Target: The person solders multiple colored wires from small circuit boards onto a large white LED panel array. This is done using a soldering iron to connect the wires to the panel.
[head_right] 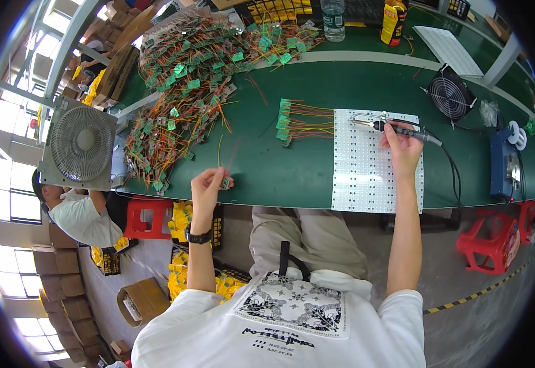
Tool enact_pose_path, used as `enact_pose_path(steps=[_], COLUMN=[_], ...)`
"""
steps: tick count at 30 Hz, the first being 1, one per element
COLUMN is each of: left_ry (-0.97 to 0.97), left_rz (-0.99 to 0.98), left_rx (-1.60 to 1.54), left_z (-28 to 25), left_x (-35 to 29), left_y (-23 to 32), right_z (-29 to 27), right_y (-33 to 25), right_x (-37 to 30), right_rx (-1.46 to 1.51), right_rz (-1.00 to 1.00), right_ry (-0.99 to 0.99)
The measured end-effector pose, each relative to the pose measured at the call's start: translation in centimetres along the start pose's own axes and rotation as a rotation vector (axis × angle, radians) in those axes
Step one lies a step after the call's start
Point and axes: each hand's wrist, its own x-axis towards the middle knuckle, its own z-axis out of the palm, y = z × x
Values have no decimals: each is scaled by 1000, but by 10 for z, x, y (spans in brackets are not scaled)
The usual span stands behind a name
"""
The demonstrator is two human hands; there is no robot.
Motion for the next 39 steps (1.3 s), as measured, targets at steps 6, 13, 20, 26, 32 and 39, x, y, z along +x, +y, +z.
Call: enact_pose_path(steps=[6, 13, 20, 26, 32, 39], left_ry=[-99, -562, -654, -435, -264, -306], left_rz=[346, 199, 522, 821, 858, 869], left_rx=[256, 340, 322, 643, 561, 570], left_z=[59, 122, 180, 195, 188, 188], left_x=[-17, 16, 57, 70, 69, 76], left_y=[23, 41, 40, 21, 15, 9], right_z=[1, -3, 0, -2, -2, -6], right_y=[-10, 5, -2, -2, -1, 4], right_x=[-2, 2, 2, -2, -4, -2], right_rx=[86, 58, 9, -7, -19, -43], right_rz=[131, 168, 197, 199, 185, 159], right_ry=[-34, -19, -15, -65, -102, -144])
